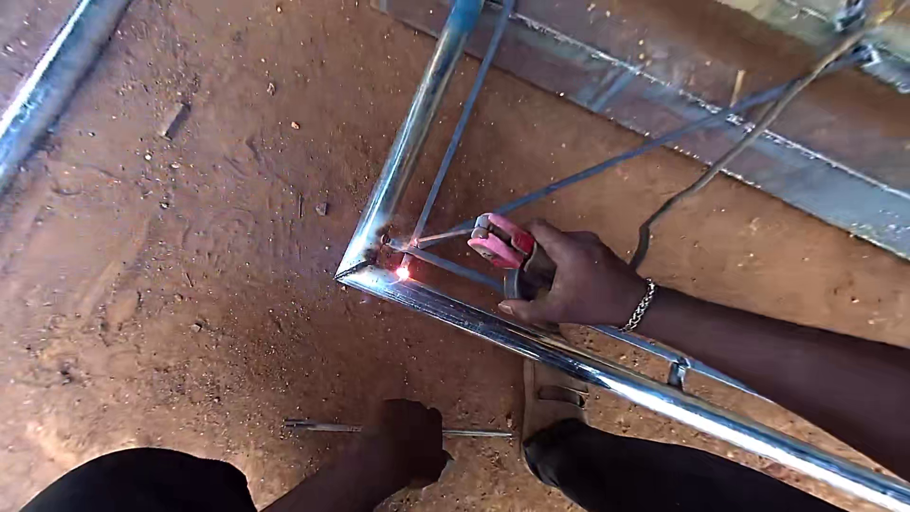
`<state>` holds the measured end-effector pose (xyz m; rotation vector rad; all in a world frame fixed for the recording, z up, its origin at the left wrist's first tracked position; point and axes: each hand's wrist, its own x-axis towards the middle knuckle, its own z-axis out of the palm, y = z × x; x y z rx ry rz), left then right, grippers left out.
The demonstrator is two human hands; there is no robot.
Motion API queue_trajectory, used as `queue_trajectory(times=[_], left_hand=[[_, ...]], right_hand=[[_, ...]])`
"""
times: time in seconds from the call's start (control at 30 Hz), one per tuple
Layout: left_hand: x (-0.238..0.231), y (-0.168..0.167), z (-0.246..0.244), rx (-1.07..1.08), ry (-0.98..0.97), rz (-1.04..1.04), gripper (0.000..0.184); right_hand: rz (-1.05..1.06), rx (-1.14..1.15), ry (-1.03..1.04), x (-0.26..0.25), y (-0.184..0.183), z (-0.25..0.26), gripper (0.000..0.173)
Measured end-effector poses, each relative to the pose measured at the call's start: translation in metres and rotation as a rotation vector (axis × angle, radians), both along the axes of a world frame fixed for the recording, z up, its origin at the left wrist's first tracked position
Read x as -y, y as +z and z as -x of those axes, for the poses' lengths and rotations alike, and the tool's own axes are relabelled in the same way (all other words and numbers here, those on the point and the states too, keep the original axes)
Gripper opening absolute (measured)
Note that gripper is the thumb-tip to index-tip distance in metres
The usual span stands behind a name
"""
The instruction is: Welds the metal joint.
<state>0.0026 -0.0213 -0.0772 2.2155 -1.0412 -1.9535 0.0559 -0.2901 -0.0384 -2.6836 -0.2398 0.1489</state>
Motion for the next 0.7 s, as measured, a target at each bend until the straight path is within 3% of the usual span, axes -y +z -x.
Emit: queue_trajectory(times=[0.7], left_hand=[[-0.017,0.008,-0.004,0.008,0.012,0.089,0.053]], right_hand=[[0.053,-0.039,-0.001,-0.012,-0.002,-0.003,0.078]])
